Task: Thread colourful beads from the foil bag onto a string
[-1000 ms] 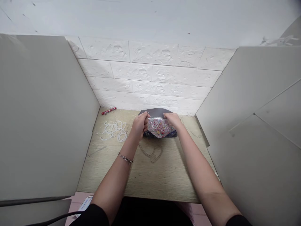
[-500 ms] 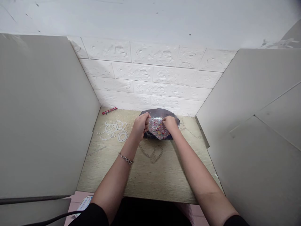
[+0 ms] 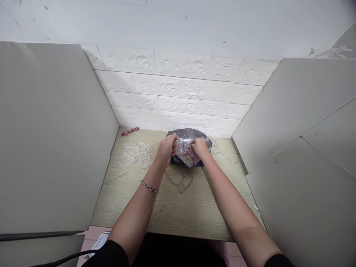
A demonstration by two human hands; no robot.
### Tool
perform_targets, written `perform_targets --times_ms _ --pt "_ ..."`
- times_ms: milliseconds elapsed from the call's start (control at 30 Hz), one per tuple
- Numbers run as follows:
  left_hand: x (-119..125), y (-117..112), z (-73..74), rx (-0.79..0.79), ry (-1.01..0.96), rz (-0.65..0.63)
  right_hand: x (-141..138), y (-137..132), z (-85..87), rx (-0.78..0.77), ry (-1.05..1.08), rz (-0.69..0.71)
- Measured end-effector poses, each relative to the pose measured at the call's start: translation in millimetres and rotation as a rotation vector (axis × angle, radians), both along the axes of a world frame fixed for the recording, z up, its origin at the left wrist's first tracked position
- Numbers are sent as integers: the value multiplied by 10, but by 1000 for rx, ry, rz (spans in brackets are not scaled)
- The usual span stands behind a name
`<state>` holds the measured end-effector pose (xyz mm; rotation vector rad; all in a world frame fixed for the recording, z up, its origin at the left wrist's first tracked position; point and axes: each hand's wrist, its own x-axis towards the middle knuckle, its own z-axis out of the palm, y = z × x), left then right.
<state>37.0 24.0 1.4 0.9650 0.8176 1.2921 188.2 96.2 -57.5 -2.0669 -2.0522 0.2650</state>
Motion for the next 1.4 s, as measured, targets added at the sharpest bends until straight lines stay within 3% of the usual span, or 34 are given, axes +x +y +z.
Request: perform_targets --times_ms 233,500,667,800,933,1000,1133,1400 --pt "-3 6 -3 -15 -12 -2 19 22 -25 9 505 -42" --pt "-4 -6 9 -20 -5 6 145 6 277 -116 1189 -6" --pt "-6 -1 5 -8 -8 -1 157 16 309 -119 1376 -47" --pt "-2 -2 6 -16 -4 1 82 26 203 -67 1295 -110" --pt "-4 -1 1 -16 -8 0 12 -6 98 68 602 -135" --pt "-7 -1 2 -15 -3 -2 -24 -29 58 86 358 -137" --pt "-12 -3 11 -10 8 1 -53 -46 33 35 199 -125" --pt "-7 -12 20 -4 1 -2 124 -51 170 -6 21 -88"
